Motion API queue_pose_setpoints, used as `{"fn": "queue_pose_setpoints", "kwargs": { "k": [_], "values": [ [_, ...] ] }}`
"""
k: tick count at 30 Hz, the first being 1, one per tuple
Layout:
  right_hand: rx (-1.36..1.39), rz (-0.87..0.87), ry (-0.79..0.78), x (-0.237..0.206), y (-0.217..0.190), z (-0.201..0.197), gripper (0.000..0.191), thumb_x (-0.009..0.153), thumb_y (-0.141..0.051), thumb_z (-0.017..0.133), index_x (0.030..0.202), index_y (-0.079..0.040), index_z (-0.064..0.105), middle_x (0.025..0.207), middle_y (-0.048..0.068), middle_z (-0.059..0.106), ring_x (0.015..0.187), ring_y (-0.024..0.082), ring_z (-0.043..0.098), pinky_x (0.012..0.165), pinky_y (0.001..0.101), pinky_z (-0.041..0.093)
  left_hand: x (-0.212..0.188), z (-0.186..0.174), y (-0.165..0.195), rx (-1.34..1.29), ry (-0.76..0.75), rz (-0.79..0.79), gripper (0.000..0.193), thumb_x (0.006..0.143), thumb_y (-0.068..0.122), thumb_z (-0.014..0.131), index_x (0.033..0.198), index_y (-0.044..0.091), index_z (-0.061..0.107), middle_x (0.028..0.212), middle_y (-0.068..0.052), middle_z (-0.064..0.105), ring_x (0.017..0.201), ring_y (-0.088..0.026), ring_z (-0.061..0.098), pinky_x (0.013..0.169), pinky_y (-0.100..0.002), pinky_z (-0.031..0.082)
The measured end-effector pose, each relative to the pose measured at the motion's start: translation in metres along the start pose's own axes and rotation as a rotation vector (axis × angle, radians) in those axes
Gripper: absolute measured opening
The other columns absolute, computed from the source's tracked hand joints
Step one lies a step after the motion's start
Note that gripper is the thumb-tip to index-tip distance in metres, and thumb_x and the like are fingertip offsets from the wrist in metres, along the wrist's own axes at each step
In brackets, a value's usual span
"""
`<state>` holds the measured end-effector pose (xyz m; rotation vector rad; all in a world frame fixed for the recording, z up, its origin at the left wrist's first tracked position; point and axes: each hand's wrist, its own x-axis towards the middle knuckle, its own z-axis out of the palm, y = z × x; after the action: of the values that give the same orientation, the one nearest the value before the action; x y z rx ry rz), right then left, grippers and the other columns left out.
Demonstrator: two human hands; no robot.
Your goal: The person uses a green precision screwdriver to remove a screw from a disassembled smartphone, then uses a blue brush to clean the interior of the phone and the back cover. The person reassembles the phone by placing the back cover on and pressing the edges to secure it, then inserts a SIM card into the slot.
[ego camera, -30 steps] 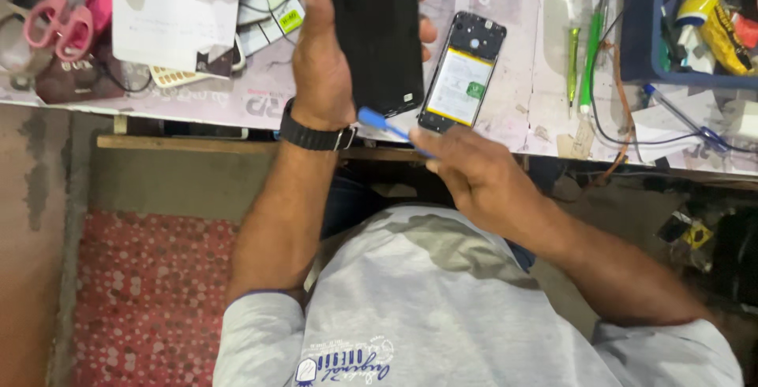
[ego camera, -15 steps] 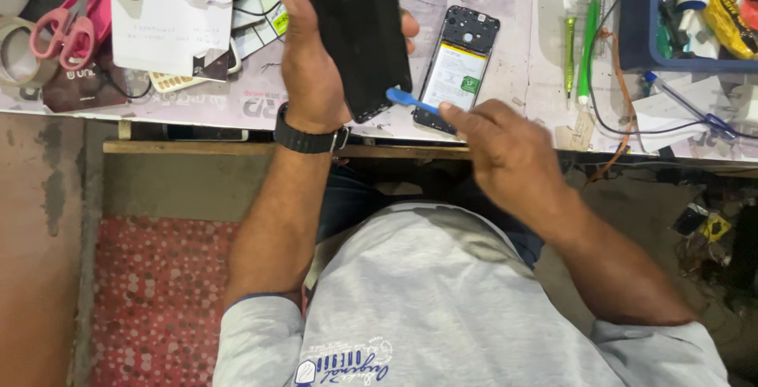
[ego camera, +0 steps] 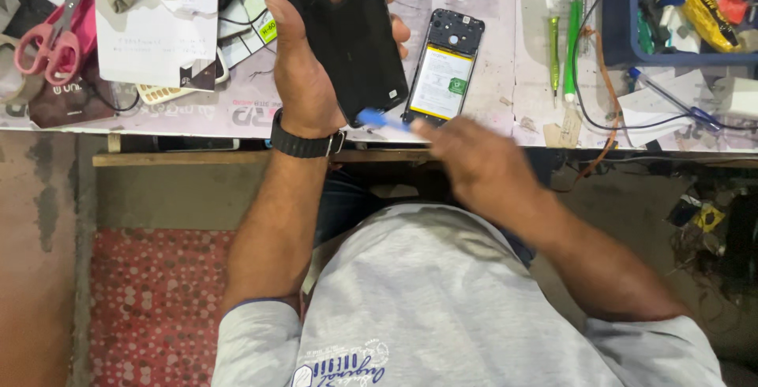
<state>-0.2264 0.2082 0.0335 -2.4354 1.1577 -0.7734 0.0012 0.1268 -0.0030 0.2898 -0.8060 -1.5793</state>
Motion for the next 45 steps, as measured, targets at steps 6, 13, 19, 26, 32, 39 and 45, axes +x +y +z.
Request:
{"fn": "queue_pose_setpoints", "kwargs": {
  "k": [6,13,19,26,32,39,45],
  "values": [
    [-0.126,0.007,-0.01,-0.012,0.018,0.0,0.049,0.088,0.008,0.063,0.131,-0.012,0.069,0.095,0.012,0.065,0.079,0.031,0.066,0.064,0.0421,0.054,-0.003,-0.01,0.002,-0.001,0.019,0.004,0.086,0.1,0.075,0.044,0.14,-0.001,0.054,0.13,-0.018,0.064,0.104,-0.027,0.071,0.091,-0.043,0.06],
    [-0.528,-0.211,0.022,0.023,0.03,-0.04,0.049,0.092,-0.002,0.067,0.136,-0.023,0.07,0.098,0.009,0.069,0.079,0.029,0.066,0.058,0.0427,0.049,-0.004,-0.003,-0.009,0.059,0.028,-0.151,0.086,0.102,0.072,0.041,0.142,-0.003,0.055,0.127,-0.02,0.066,0.101,-0.027,0.073,0.083,-0.041,0.062],
    [-0.494,-0.268,-0.04,0.036,0.029,-0.053,0.048,0.087,-0.005,0.069,0.132,-0.022,0.073,0.092,0.011,0.07,0.073,0.029,0.066,0.053,0.0419,0.049,-0.006,0.002,-0.005,0.066,0.055,-0.185,0.083,0.103,0.069,0.041,0.142,-0.002,0.057,0.123,-0.021,0.069,0.098,-0.028,0.074,0.085,-0.042,0.063],
    [-0.552,-0.211,-0.053,0.026,0.035,-0.043,0.036,0.1,-0.016,0.07,0.135,-0.021,0.074,0.08,0.008,0.065,0.066,0.026,0.062,0.048,0.043,0.045,-0.004,0.003,-0.001,0.123,0.113,-0.236,0.083,0.098,0.069,0.043,0.141,-0.001,0.055,0.126,-0.021,0.069,0.106,-0.029,0.074,0.09,-0.046,0.064],
    [-0.636,-0.277,-0.059,0.035,0.052,-0.057,0.038,0.104,-0.01,0.07,0.14,-0.024,0.073,0.087,0.008,0.068,0.072,0.027,0.065,0.053,0.0417,0.048,-0.012,0.007,-0.009,0.107,0.084,-0.298,0.084,0.099,0.071,0.044,0.138,-0.002,0.059,0.121,-0.02,0.07,0.102,-0.029,0.073,0.085,-0.043,0.063],
    [-0.4,-0.375,-0.162,0.024,0.054,-0.045,0.05,0.088,-0.006,0.067,0.134,-0.025,0.07,0.101,0.011,0.072,0.083,0.029,0.069,0.063,0.0422,0.054,-0.015,0.001,-0.003,0.116,0.111,-0.392,0.084,0.095,0.071,0.044,0.135,-0.002,0.059,0.116,-0.019,0.071,0.097,-0.028,0.075,0.081,-0.042,0.065],
    [-0.573,-0.238,-0.055,0.027,0.063,-0.063,0.035,0.101,-0.003,0.068,0.13,-0.021,0.076,0.096,0.011,0.073,0.078,0.028,0.068,0.057,0.0426,0.05,-0.018,0.006,-0.007,0.253,-0.015,-0.424,0.087,0.096,0.073,0.043,0.131,-0.004,0.063,0.112,-0.02,0.072,0.09,-0.028,0.077,0.071,-0.041,0.065]
  ]
}}
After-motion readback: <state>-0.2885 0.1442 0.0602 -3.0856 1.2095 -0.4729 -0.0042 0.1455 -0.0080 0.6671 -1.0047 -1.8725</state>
